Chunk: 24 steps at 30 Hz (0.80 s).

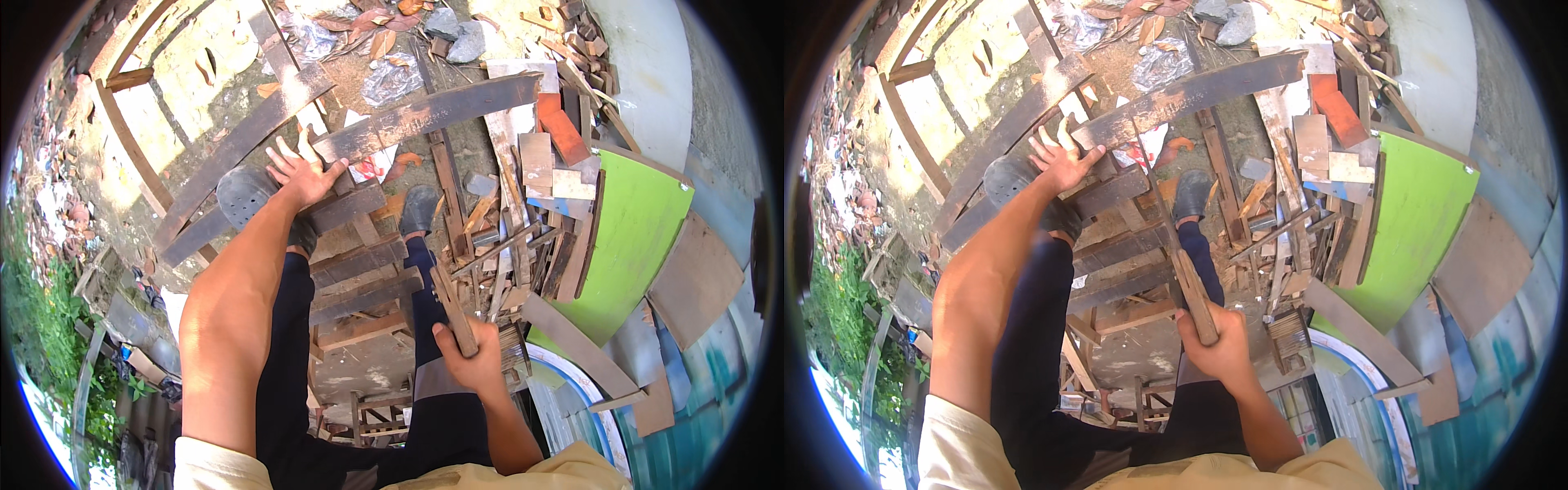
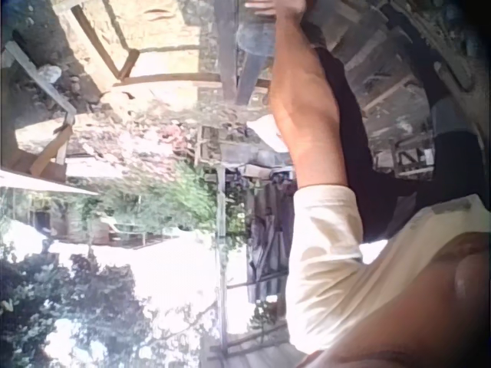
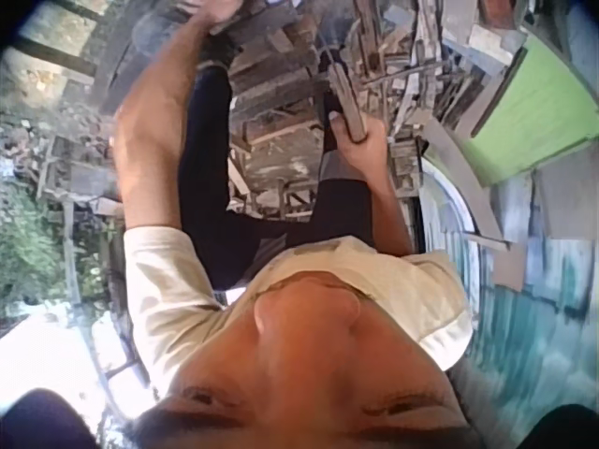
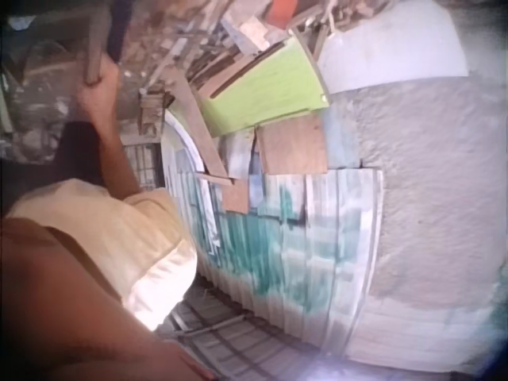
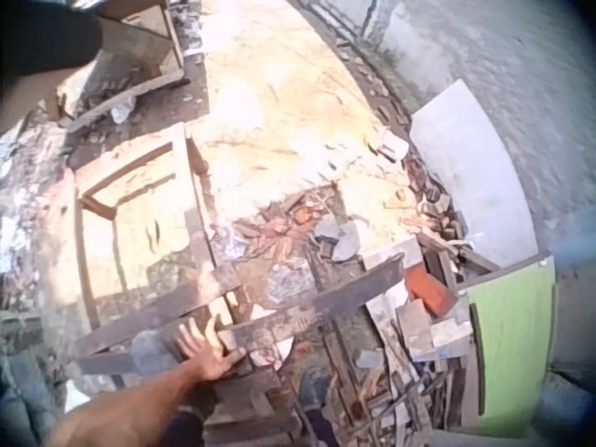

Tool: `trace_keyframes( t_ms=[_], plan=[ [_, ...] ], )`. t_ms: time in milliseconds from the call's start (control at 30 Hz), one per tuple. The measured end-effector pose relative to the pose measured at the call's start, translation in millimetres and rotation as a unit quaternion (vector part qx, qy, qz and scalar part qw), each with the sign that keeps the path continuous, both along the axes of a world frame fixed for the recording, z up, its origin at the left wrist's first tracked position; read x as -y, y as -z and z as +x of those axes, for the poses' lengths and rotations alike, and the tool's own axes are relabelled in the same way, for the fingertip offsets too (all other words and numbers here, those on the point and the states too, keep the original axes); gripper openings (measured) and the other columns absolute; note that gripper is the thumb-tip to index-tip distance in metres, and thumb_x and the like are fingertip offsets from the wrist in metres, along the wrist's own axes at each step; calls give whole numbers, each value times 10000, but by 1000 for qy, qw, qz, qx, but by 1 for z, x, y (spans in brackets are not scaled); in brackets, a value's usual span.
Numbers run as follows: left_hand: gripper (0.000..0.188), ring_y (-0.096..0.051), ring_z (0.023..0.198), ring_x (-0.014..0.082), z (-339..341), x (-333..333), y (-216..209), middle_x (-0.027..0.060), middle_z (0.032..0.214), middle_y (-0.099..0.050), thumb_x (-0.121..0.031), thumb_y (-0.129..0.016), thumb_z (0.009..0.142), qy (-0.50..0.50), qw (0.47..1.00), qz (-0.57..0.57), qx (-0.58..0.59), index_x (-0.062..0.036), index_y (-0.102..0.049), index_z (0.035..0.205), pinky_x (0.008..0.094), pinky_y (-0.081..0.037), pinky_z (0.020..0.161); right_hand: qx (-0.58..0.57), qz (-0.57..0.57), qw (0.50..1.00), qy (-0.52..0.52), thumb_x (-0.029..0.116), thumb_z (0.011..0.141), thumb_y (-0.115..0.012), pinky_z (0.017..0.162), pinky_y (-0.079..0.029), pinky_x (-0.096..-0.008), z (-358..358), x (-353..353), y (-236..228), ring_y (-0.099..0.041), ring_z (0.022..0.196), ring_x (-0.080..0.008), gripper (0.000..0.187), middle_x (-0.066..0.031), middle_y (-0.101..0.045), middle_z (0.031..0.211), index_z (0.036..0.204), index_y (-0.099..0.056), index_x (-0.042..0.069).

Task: The person sits on the ground and uses a hand saw to scrape and smooth the surface of a wooden frame. They repeatedly move the saw back and forth across the wood, occasionally adjusting their grip and the frame's position.

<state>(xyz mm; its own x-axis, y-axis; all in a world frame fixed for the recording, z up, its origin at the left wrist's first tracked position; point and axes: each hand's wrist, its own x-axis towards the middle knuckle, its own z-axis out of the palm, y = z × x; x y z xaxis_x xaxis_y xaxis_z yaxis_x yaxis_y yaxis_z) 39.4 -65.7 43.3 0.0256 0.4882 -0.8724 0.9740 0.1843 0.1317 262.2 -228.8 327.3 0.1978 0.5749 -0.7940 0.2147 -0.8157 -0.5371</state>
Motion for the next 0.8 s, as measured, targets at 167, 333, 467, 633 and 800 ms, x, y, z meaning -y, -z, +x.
trace_keyframes(
  t_ms=[167,333,467,633,800],
  plan=[
    [1212,328,1411,568,19,-16,-13,359,1570,281,-871,-496,794,27,998,-49,17,-226,119,1615,710,90,1128,54,75,996,-4,195,913,-676,536,-416,-354,-21,-93,194,-510,533,-123,216,-58,-565,563,838,-682,-7],
    [1200,326,1418,558,5,-5,-12,356,1576,273,-867,-498,796,5,999,-40,10,-248,127,1613,716,90,1123,8,62,998,15,198,907,-684,535,-407,-353,-29,-94,177,-492,536,-117,238,-41,-540,569,786,-648,-4],
    [1225,315,1425,557,-1,-5,-8,349,1576,281,-855,-516,796,-4,999,-44,-2,-202,122,1614,717,88,1123,-3,8,1000,-10,100,904,-682,499,-415,-323,-11,-20,26,-463,514,-97,195,-59,-485,548,750,-606,8],
    [1145,300,1433,556,2,0,0,336,1587,266,-848,-538,797,-20,1000,-10,16,-301,62,1604,739,73,1115,13,3,1000,-4,72,913,-694,483,-355,-284,-9,-27,18,-428,540,-57,305,14,-474,558,661,-532,13],
    [1160,309,1427,559,10,-8,-7,340,1577,288,-843,-537,798,-5,1000,-21,19,-284,80,1606,730,77,1119,53,69,996,20,187,925,-684,495,-353,-332,-33,-101,190,-440,532,-74,319,16,-482,549,689,-565,8]
  ],
)
